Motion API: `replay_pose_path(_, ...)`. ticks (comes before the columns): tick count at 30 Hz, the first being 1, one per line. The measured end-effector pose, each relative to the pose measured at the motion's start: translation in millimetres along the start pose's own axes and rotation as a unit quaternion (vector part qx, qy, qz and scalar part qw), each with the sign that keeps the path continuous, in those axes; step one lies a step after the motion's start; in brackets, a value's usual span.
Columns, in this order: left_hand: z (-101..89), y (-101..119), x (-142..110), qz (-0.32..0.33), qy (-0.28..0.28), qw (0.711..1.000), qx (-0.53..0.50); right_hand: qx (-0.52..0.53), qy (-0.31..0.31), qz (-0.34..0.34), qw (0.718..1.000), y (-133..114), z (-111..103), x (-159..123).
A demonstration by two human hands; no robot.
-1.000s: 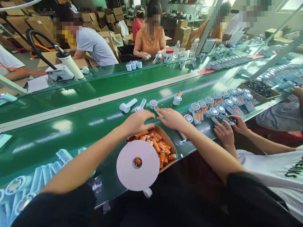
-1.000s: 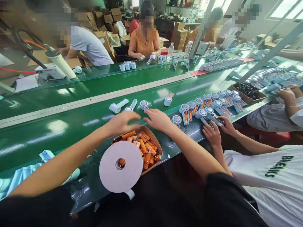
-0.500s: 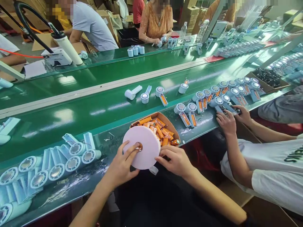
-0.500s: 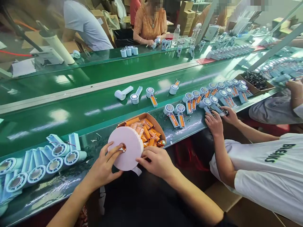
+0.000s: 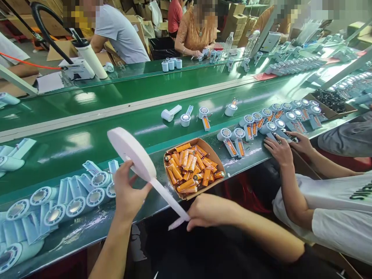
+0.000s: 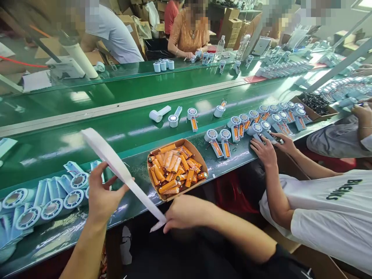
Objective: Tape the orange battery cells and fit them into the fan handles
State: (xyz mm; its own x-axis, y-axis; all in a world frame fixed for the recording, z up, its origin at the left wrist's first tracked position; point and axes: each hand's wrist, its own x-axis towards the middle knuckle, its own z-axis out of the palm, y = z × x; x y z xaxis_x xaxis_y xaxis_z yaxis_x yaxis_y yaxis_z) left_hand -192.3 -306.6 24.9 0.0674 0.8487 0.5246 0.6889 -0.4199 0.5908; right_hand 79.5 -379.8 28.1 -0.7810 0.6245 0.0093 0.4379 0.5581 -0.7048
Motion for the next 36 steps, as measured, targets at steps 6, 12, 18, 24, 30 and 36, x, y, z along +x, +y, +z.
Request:
replay_pose_path(6, -0.5, 1.9, 0.8, 0.024, -0.012, 1.0, 0.011, -0.148, 0.124, 0.034, 0.981, 59.0, -93.9, 38.8)
replay_pose_path(12, -7.5, 8.2, -2.3, 0.163, -0.06, 0.979, 0.105, 0.008, 0.185, 0.022, 0.982, 73.7, -107.6, 54.5)
replay_pose_path(18, -15.2, 6.6, -0.7, 0.22, -0.068, 0.958, 0.169, 0.083, 0.281, 0.12, 0.949, 40.3, -114.1, 30.9)
replay_pose_path(24, -11.2, 7.2, -0.7, 0.221, -0.076, 0.955, 0.183, 0.204, 0.263, 0.172, 0.927, 45.7, -112.9, 29.4)
replay_pose_path(30, -16.6, 18.4, 2.0, 0.24, -0.104, 0.946, 0.191, 0.333, 0.329, 0.12, 0.876, 24.0, -117.8, 23.6)
replay_pose_path(36, -24.1, 27.3, 10.1, 0.281, -0.118, 0.932, 0.199, 0.283, 0.336, 0.139, 0.887, 15.8, -126.3, 23.9)
